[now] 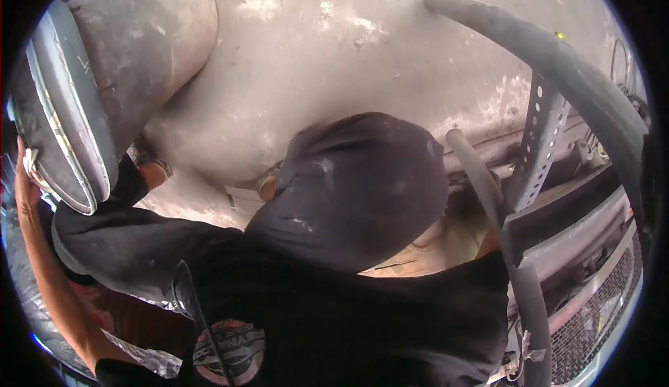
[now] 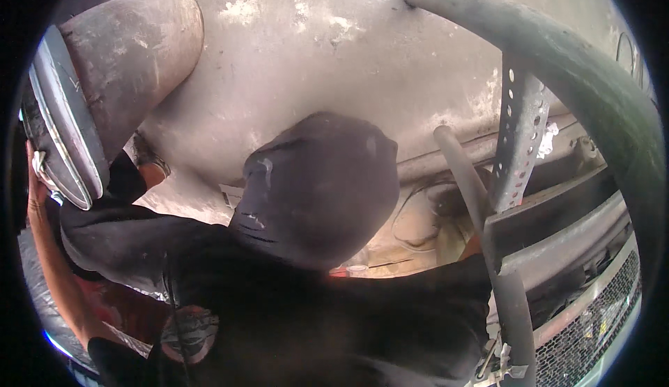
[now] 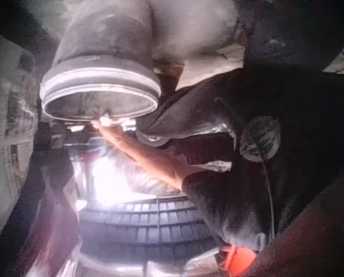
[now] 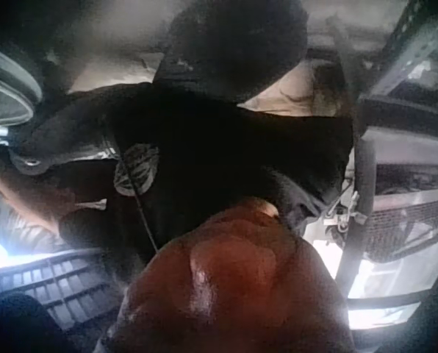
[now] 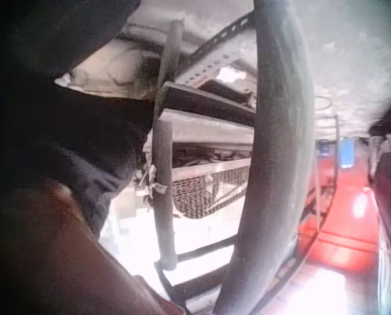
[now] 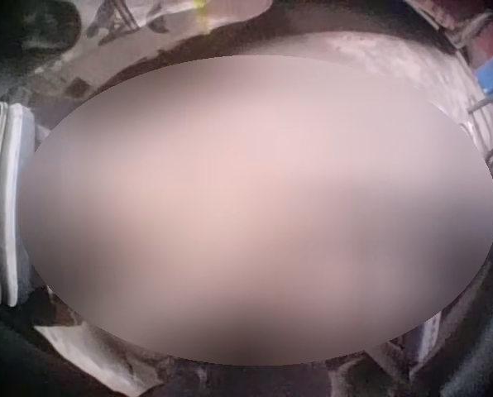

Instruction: The person wipes the surface of a maroon car bumper with a white cloth, dipping the cloth into a bucket of water to clean it. The bumper is partially covered with newspaper and masking tape. The person moves around the bumper, cleaning different sections including the lower edge and the area around the taillight.

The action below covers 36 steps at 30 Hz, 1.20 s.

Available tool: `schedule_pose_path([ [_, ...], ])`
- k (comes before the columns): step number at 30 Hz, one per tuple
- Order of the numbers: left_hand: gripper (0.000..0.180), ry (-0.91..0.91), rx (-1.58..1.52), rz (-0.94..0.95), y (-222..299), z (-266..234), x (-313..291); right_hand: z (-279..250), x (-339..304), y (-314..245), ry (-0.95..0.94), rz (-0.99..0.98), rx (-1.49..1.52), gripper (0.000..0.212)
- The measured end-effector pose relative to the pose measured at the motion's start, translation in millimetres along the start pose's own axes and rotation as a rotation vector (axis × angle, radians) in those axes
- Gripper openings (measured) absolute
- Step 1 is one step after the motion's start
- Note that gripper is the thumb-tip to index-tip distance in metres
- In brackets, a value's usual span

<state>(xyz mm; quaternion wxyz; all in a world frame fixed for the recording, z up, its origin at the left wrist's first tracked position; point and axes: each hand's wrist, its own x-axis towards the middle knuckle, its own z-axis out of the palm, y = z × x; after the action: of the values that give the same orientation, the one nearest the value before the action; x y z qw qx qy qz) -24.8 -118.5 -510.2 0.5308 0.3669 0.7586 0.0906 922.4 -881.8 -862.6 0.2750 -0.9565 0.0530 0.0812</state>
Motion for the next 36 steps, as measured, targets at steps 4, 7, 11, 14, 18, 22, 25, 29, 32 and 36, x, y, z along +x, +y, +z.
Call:
schedule_pose_path([
  [4, 0.074, 0.011, -0.026, -0.001, 2, 20, -13, -4, -17, 7, 0.012, -0.062, -0.126, 0.027],
  [7, 0.074, 0.102, 0.029, 0.112, -8, 11, -6, -17, -46, 20, 0.027, -0.140, -0.329, 0.027],
  [11, 0.076, 0.185, 0.247, 0.342, -4, 74, -28, -69, -96, 46, 0.100, -0.209, -0.624, 0.027],
  [14, 0.061, 0.135, 0.154, 0.234, 9, 103, -48, -98, -143, 56, 0.136, -0.161, -0.846, 0.027],
  [18, 0.044, -0.105, 0.040, 0.341, -15, 76, -21, -125, -199, 32, 0.121, -0.132, -1.218, 0.026],
  [22, 0.049, -0.270, -0.127, 0.275, -28, 72, 11, -155, -303, 21, 0.439, -0.389, -0.196, 0.028],
  [25, 0.050, -0.355, -0.210, 0.360, -32, 84, 13, -138, -399, -64, 0.400, 0.049, 0.129, 0.026],
  [29, 0.028, -0.592, -0.326, 0.457, -25, 99, 8, -190, -467, -164, 0.434, -0.679, -0.262, 0.023],
  [32, 0.031, -0.821, -0.288, 0.398, -31, 83, 21, -222, -514, -276, 0.484, -0.888, -0.282, 0.032],
  [36, 0.037, -0.878, -0.386, 0.449, -34, 63, 33, -243, -588, -426, 0.324, -0.985, 0.053, 0.025],
])
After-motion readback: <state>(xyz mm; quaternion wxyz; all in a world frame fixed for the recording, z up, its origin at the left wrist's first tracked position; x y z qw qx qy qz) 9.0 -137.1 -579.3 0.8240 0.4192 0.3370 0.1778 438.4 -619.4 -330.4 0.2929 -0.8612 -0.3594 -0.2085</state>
